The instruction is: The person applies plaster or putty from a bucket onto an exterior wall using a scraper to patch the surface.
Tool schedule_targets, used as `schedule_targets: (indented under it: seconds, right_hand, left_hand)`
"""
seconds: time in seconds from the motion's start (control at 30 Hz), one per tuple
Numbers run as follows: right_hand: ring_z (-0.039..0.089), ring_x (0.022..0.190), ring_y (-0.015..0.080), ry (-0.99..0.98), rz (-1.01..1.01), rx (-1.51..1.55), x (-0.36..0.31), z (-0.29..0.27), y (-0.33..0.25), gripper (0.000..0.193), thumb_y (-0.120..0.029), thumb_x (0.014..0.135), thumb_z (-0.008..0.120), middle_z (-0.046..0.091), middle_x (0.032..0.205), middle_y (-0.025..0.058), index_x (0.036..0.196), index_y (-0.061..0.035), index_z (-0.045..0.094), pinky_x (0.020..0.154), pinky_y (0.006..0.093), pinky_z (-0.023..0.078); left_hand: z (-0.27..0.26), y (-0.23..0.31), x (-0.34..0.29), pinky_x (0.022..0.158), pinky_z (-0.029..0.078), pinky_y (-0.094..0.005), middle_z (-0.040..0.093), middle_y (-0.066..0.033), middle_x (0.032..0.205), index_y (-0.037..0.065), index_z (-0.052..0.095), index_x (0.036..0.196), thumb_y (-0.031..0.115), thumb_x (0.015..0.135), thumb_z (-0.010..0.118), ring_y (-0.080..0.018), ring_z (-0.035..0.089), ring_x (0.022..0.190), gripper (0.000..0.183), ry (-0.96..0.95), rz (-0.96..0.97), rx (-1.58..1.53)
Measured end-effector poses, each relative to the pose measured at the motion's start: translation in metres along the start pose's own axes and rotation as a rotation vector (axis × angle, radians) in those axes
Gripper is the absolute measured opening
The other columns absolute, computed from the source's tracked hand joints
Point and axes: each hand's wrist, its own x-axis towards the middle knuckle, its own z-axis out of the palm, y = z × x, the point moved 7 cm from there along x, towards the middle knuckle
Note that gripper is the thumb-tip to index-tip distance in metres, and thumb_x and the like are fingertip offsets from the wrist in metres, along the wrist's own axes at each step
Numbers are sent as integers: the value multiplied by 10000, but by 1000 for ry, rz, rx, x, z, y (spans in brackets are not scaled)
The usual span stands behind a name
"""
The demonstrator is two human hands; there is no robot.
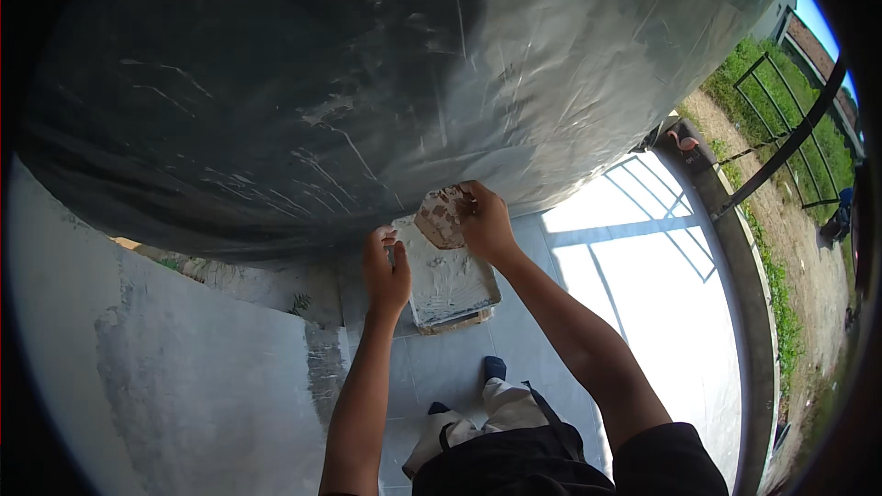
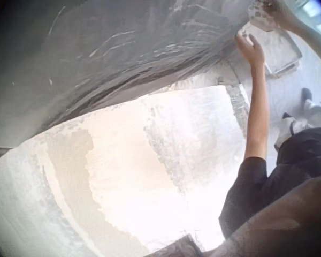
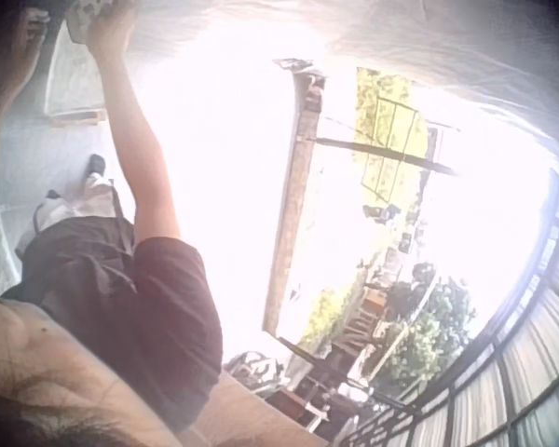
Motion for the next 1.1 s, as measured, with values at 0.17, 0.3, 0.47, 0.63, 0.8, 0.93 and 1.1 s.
schedule_targets:
  seconds: [0.17, 0.3, 0.47, 0.63, 0.8, 0.93, 1.1]
  right_hand:
    - [656, 978, 424, -82, 101, -44, -7, 11, 64, 235, 2, 866, 555, 694, 989, 230, 1097, 12, 599, 823, 402, 515]
    - [649, 1013, 418, -125, 252, -26, -31, 25, 120, 212, -7, 886, 522, 688, 1027, 231, 1083, -1, 600, 857, 429, 507]
    - [644, 1039, 413, -176, 407, -132, -66, 36, 187, 262, -18, 900, 488, 683, 1055, 234, 1130, -19, 613, 881, 438, 511]
    - [662, 972, 402, -239, 428, -283, -105, 53, 226, 325, 4, 877, 481, 692, 1038, 222, 1149, -36, 654, 844, 449, 535]
    - [666, 948, 388, -266, 344, -301, -149, 80, 252, 350, 34, 849, 496, 695, 1051, 197, 1143, -46, 669, 804, 446, 544]
    - [638, 1096, 338, -257, 212, -349, -167, 98, 265, 440, 56, 798, 502, 688, 1167, 120, 1172, -105, 670, 939, 429, 498]
    - [609, 1169, 325, -150, 53, -494, -172, 109, 265, 415, 45, 825, 501, 673, 1201, 129, 1183, -87, 663, 1020, 442, 447]
  left_hand:
    - [45, -45, -36, 936, 454, -429, 587, -200, 1117, -21, 526, 1167, 31, 893, 573, -345, 587, 1056, 283, -63, -133, 69]
    - [68, -76, -72, 993, 427, -454, 576, -218, 1162, -26, 510, 1189, 9, 864, 584, -382, 558, 1127, 336, -85, -104, 182]
    - [97, -112, -111, 993, 428, -460, 568, -236, 1184, -32, 496, 1220, 9, 852, 580, -410, 548, 1143, 380, -232, -221, 175]
    - [120, -143, -154, 1028, 418, -467, 553, -250, 1264, -30, 481, 1279, 35, 871, 563, -417, 534, 1199, 421, -352, -318, 173]
    - [145, -168, -190, 1078, 394, -451, 517, -250, 1364, -23, 450, 1358, 69, 908, 544, -404, 501, 1276, 469, -434, -394, 130]
    - [155, -202, -227, 1023, 434, -403, 564, -221, 1314, -24, 495, 1294, 86, 932, 538, -337, 572, 1203, 381, -458, -712, -6]
    - [150, -243, -279, 886, 471, -322, 633, -75, 1214, 54, 517, 1273, 219, 992, 461, -196, 618, 1065, 331, -404, -1127, -216]
